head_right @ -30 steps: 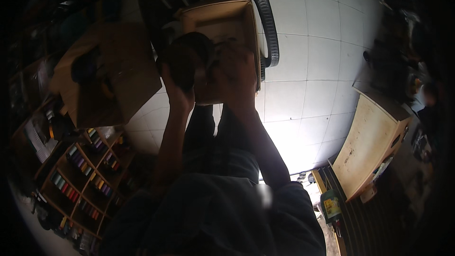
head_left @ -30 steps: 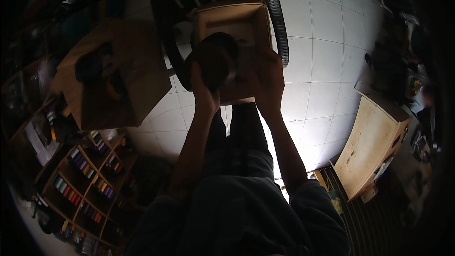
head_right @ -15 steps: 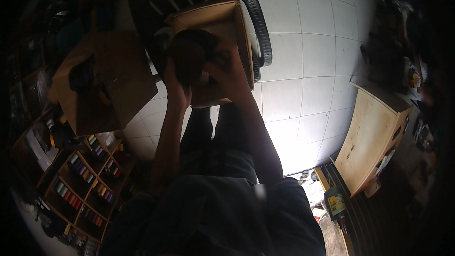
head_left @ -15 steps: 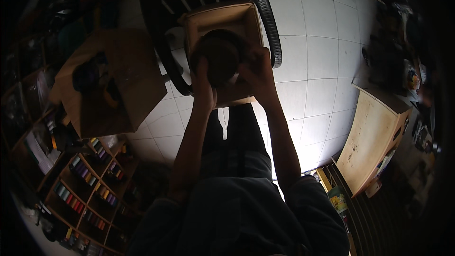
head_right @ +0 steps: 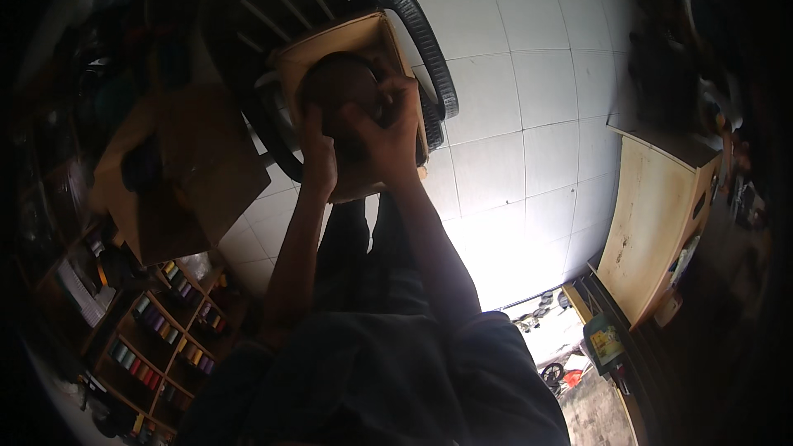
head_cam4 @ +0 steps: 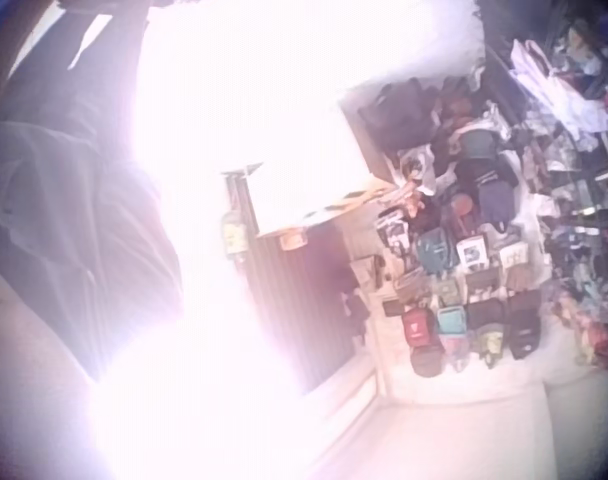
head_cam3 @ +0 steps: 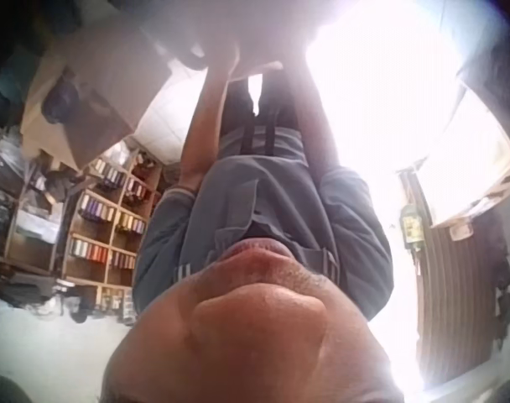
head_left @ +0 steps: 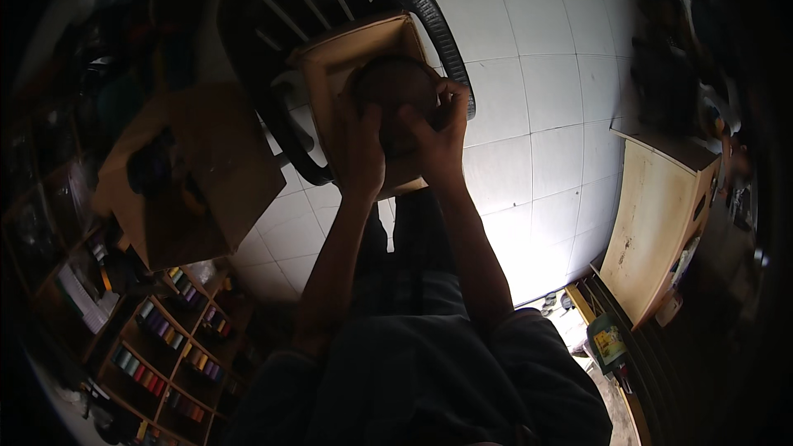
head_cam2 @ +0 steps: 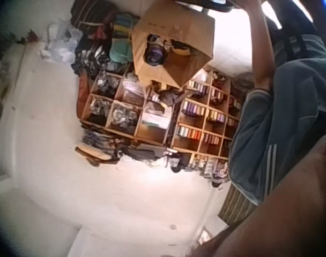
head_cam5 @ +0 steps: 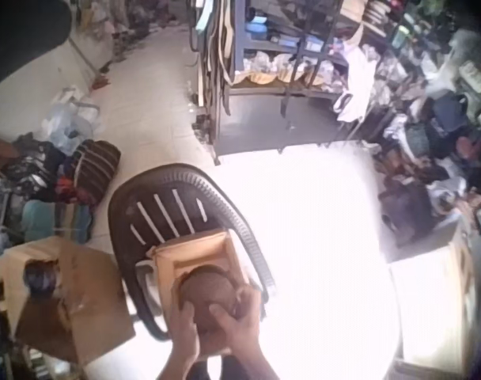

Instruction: The person organizes rolls of webbing and fabric by retrieving them from boxes and placing them onto metal storage shelves in a workspace.

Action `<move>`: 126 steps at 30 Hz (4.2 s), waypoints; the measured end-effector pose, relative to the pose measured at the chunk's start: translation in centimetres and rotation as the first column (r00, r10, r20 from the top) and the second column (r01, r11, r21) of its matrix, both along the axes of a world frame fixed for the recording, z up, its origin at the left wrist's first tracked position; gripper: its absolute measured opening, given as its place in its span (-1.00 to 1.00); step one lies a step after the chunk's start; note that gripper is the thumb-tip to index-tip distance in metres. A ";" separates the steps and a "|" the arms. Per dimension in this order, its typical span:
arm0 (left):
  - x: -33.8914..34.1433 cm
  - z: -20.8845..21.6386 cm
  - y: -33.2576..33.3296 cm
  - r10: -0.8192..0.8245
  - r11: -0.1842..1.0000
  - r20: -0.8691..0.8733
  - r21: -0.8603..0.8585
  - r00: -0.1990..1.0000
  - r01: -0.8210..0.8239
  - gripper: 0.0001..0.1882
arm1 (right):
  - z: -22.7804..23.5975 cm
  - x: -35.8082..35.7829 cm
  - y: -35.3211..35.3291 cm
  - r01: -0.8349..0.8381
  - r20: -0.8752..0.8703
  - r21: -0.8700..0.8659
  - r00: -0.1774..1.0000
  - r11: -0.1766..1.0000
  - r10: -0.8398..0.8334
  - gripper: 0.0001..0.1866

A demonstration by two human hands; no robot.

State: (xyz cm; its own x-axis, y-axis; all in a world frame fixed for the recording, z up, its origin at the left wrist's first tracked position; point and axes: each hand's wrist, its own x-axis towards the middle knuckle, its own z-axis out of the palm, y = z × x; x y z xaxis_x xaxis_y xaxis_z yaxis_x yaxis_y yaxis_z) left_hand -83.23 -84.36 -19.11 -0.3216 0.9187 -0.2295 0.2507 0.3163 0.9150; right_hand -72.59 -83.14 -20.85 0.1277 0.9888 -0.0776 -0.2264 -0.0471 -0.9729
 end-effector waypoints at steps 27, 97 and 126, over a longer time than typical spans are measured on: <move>0.7 -3.3 -4.0 -0.023 0.961 -0.437 0.237 0.899 0.140 -0.68 | -0.8 0.3 -0.2 0.199 -0.055 -0.253 0.974 0.947 -0.220 -0.48; -6.1 -1.4 -1.0 -0.143 0.984 0.228 -0.071 0.963 0.163 -0.77 | -0.9 0.8 -2.4 -0.312 0.031 -0.391 0.936 0.866 0.351 -0.40; -6.2 -4.9 4.7 -0.501 0.834 0.443 0.019 0.743 0.551 -0.60 | -1.5 -0.7 -3.7 -0.526 0.096 -0.275 0.818 0.805 0.568 0.36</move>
State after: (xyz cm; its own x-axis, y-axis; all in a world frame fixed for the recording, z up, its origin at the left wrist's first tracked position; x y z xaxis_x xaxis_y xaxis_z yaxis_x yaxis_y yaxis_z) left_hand -89.46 -79.66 -23.98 0.3546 0.8745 -0.3308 0.0138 0.3489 0.9371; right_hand -73.32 -86.88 -22.32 -0.3980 0.8545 -0.3340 0.0667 -0.3361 -0.9395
